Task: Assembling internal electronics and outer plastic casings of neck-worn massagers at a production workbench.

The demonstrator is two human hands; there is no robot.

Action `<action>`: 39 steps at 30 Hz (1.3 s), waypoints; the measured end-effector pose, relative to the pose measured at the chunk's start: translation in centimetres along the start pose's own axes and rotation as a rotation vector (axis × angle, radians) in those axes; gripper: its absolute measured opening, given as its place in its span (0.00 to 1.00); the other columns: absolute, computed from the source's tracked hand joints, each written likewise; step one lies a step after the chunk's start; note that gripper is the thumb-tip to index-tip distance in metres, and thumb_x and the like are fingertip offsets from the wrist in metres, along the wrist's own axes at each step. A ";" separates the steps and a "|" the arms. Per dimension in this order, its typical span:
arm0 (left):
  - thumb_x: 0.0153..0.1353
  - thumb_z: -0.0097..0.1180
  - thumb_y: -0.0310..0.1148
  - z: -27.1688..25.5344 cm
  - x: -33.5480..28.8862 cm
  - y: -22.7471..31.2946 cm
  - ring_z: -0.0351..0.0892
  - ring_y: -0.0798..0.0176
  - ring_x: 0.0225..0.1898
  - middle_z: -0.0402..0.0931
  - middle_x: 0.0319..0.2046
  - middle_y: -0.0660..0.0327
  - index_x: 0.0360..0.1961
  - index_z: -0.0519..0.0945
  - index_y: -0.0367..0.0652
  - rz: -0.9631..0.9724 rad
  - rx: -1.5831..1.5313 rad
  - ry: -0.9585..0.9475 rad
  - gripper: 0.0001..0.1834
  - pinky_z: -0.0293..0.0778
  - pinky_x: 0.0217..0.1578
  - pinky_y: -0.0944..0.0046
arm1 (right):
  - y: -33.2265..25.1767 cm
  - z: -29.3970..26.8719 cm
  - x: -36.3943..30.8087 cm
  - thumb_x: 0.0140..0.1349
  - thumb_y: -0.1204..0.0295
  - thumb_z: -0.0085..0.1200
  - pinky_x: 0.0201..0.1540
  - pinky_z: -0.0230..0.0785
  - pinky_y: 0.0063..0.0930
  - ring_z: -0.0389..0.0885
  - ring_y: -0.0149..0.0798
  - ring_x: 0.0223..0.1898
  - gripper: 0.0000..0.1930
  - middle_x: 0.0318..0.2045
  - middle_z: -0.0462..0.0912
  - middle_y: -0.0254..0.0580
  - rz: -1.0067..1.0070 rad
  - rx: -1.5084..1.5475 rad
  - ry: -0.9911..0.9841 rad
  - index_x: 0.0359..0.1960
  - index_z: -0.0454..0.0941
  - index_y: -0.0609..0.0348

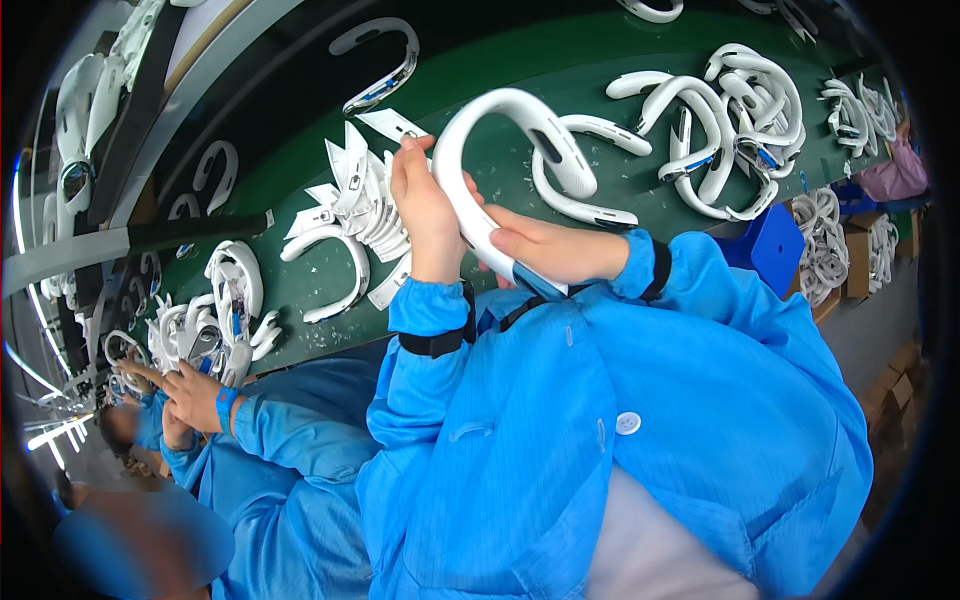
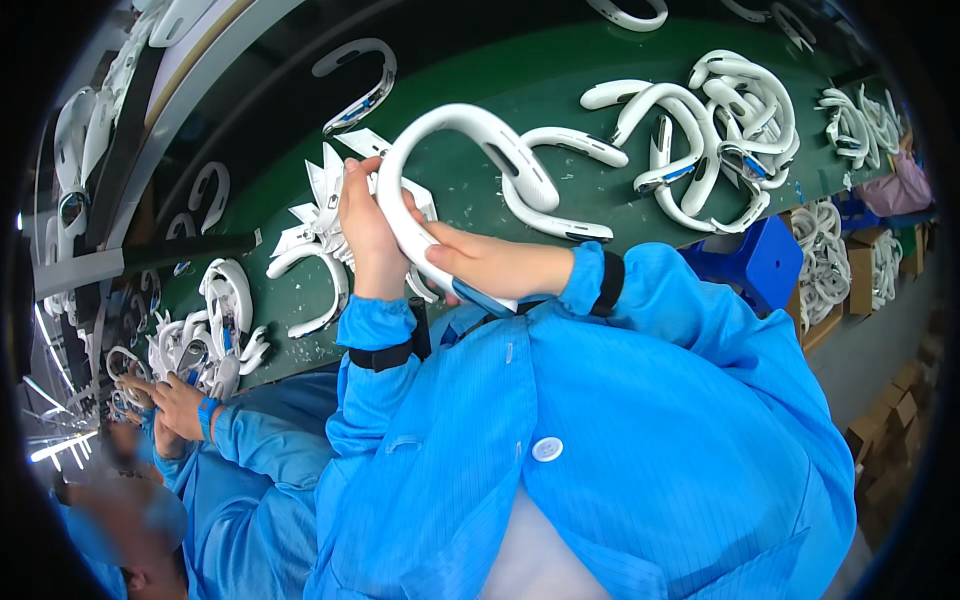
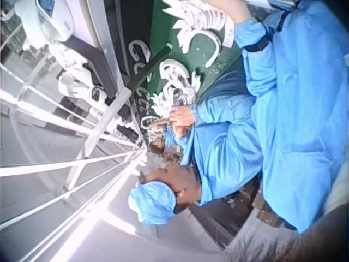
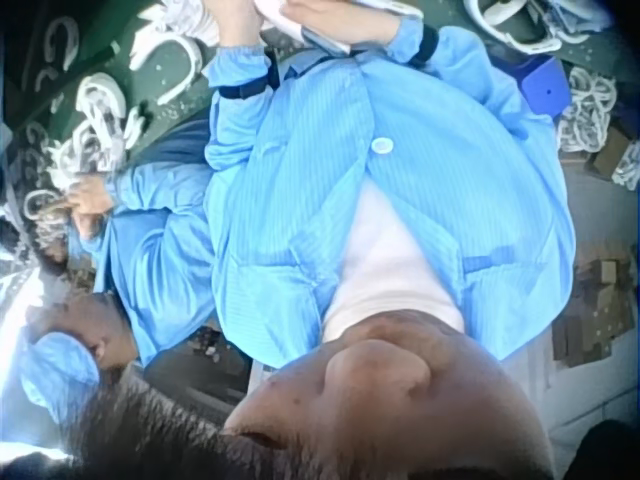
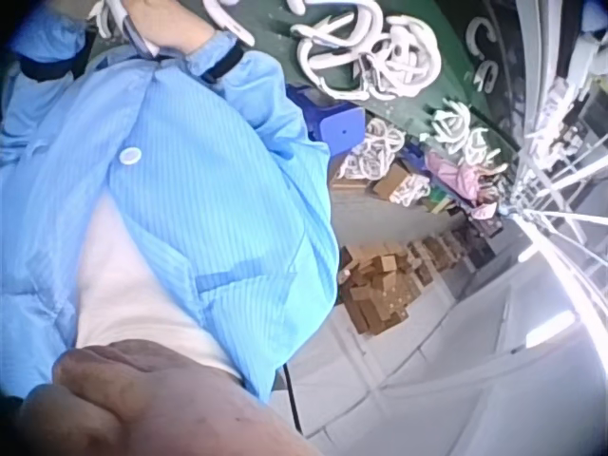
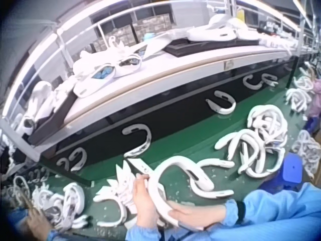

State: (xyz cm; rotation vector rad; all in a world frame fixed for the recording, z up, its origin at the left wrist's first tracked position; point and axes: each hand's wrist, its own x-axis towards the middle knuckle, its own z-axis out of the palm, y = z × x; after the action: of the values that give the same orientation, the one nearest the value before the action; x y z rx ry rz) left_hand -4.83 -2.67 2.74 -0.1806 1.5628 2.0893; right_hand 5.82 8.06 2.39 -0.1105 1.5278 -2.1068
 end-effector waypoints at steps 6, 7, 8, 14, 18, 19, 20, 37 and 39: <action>0.65 0.37 0.49 1.4 0.2 -0.6 0.71 0.64 0.14 0.72 0.20 0.54 0.42 0.62 0.40 0.314 0.041 0.240 0.21 0.67 0.13 0.69 | 0.6 -0.6 0.8 0.68 0.64 0.34 0.42 0.66 0.26 0.72 0.33 0.37 0.22 0.41 0.73 0.47 -0.380 -0.515 0.295 0.58 0.57 0.65; 0.65 0.37 0.51 1.3 0.1 -1.1 0.75 0.63 0.24 0.74 0.27 0.52 0.44 0.61 0.42 0.329 0.104 0.206 0.22 0.70 0.20 0.70 | -0.2 -0.6 0.7 0.67 0.63 0.37 0.41 0.67 0.26 0.72 0.31 0.37 0.21 0.39 0.74 0.46 -0.331 -0.418 0.390 0.55 0.61 0.66; 0.65 0.37 0.51 1.4 0.0 -1.1 0.75 0.63 0.24 0.74 0.27 0.52 0.44 0.61 0.42 0.334 0.101 0.191 0.22 0.70 0.20 0.70 | -0.7 -0.6 0.7 0.66 0.63 0.39 0.41 0.67 0.26 0.72 0.29 0.36 0.20 0.37 0.75 0.44 -0.283 -0.320 0.485 0.52 0.64 0.67; 0.65 0.25 0.57 0.2 -1.7 -4.3 0.67 0.60 0.52 0.68 0.51 0.55 0.56 0.64 0.40 -0.074 -0.248 -0.341 0.33 0.64 0.50 0.62 | -1.2 -2.1 2.4 0.67 0.55 0.34 0.34 0.66 0.21 0.73 0.28 0.31 0.24 0.28 0.77 0.39 -0.286 0.256 0.563 0.39 0.73 0.66; 0.64 0.17 0.59 0.9 -1.8 -5.6 0.74 0.63 0.32 0.74 0.34 0.56 0.56 0.63 0.40 -0.095 -0.042 -0.340 0.37 0.71 0.29 0.66 | -0.2 -2.9 2.8 0.68 0.54 0.30 0.33 0.67 0.24 0.74 0.31 0.27 0.25 0.25 0.76 0.40 -0.435 -0.315 0.949 0.39 0.73 0.65; 0.64 0.14 0.60 0.3 -1.2 -5.8 0.74 0.64 0.23 0.74 0.27 0.57 0.57 0.61 0.42 -0.143 0.064 -0.614 0.37 0.71 0.21 0.67 | -3.6 -2.6 1.6 0.68 0.54 0.29 0.30 0.67 0.26 0.72 0.31 0.24 0.24 0.25 0.75 0.40 -0.272 0.055 0.761 0.36 0.72 0.63; 0.64 0.14 0.60 0.6 -1.1 -6.3 0.74 0.64 0.23 0.74 0.27 0.57 0.57 0.61 0.42 -0.151 0.059 -0.619 0.37 0.71 0.21 0.67 | -3.2 -3.5 2.8 0.68 0.52 0.29 0.20 0.64 0.20 0.70 0.26 0.17 0.25 0.17 0.75 0.36 -0.374 0.139 0.739 0.29 0.72 0.60; 0.67 0.17 0.53 3.6 -0.6 -6.6 0.70 0.63 0.11 0.72 0.18 0.58 0.49 0.66 0.47 -0.026 0.031 -0.239 0.28 0.67 0.10 0.68 | -1.1 -3.9 3.9 0.68 0.53 0.27 0.21 0.65 0.20 0.71 0.26 0.19 0.24 0.19 0.74 0.36 -0.402 0.387 0.787 0.35 0.72 0.60; 0.67 0.18 0.52 4.6 -1.2 -6.1 0.72 0.64 0.14 0.73 0.24 0.59 0.52 0.65 0.48 -0.005 0.056 -0.153 0.27 0.68 0.10 0.67 | -0.2 -4.6 4.2 0.68 0.54 0.28 0.24 0.66 0.19 0.70 0.26 0.19 0.24 0.20 0.74 0.35 -0.496 0.218 0.827 0.35 0.72 0.60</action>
State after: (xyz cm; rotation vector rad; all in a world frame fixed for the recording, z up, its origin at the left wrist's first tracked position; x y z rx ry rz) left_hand 0.02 2.43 -0.44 -0.0043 1.5256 2.0024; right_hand 0.50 10.14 -0.04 0.5907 1.8123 -2.9211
